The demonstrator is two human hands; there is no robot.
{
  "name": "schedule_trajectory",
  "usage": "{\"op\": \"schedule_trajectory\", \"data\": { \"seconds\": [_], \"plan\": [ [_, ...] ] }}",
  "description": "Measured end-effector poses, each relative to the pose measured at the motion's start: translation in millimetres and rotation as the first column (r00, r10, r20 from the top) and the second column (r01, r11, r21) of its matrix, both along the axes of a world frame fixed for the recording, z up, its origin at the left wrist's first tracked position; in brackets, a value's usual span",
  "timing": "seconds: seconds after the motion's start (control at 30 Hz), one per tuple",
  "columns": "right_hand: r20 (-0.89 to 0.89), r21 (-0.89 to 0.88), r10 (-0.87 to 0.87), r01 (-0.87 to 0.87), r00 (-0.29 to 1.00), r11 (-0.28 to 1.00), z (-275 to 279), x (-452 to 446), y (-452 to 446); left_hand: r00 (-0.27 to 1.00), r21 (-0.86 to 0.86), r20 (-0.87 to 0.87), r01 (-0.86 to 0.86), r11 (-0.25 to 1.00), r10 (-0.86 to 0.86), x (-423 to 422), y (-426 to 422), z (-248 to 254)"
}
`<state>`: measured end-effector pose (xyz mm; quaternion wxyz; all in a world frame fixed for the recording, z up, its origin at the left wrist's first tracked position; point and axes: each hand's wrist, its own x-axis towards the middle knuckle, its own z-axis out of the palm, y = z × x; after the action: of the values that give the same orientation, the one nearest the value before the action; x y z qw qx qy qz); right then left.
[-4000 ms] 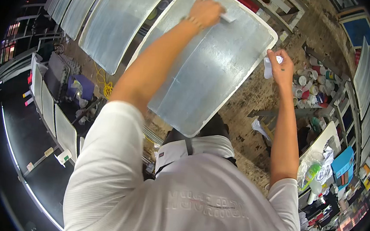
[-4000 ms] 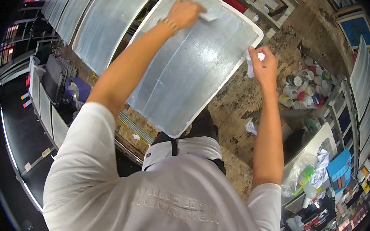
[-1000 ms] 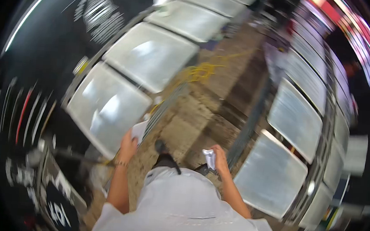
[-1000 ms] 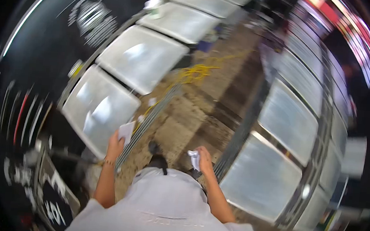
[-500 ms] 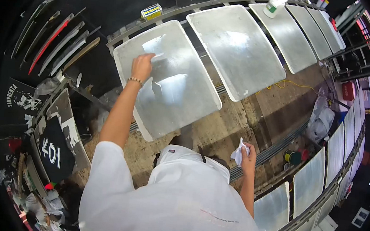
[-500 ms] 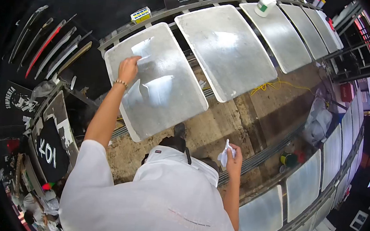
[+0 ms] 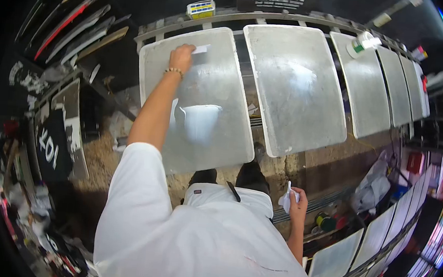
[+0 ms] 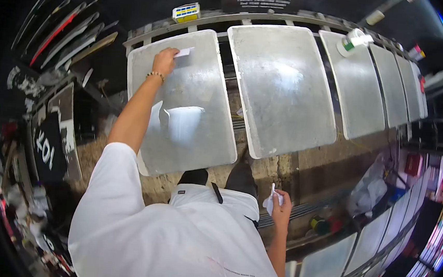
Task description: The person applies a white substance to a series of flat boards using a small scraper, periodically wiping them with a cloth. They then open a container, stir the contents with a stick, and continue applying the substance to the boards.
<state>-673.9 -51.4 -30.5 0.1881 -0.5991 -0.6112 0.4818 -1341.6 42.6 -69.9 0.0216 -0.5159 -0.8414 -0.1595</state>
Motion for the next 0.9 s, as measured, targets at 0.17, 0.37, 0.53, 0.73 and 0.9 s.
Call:
{"op": "schedule_trajectory", "data": {
  "seconds": [0.17, 0.37, 0.53, 0.73, 0.9],
  "plan": [
    [0.049, 0.039, 0.270, -0.272, 0.962, 0.962, -4.3, -18.6, 106.9, 0.998, 0.118, 0.058, 0.004, 0.993, -0.011, 107.0, -102.2, -4.6],
    [-0.088, 0.020, 0.376, -0.376, 0.922, 0.926, 5.3, -63.4, 219.9, 0.971, -0.003, 0.153, -0.184, 0.983, 0.182, 277.0, -234.0, 15.2],
    [-0.065, 0.158, 0.574, -0.559, 0.816, 0.814, 33.6, -122.1, 254.8, 0.880, -0.142, 0.419, -0.181, 0.973, 0.225, 253.2, -234.1, 59.7],
    [-0.027, 0.241, 0.749, -0.723, 0.662, 0.648, 56.5, -186.4, 234.1, 0.956, 0.085, 0.225, -0.210, 0.974, 0.186, 68.8, -118.7, 51.5],
    [0.040, 0.225, 0.804, -0.790, 0.593, 0.571, 50.9, -231.8, 214.3, 0.976, 0.020, 0.058, -0.211, 0.977, 0.209, -44.2, -46.2, 34.7]
  ]
}}
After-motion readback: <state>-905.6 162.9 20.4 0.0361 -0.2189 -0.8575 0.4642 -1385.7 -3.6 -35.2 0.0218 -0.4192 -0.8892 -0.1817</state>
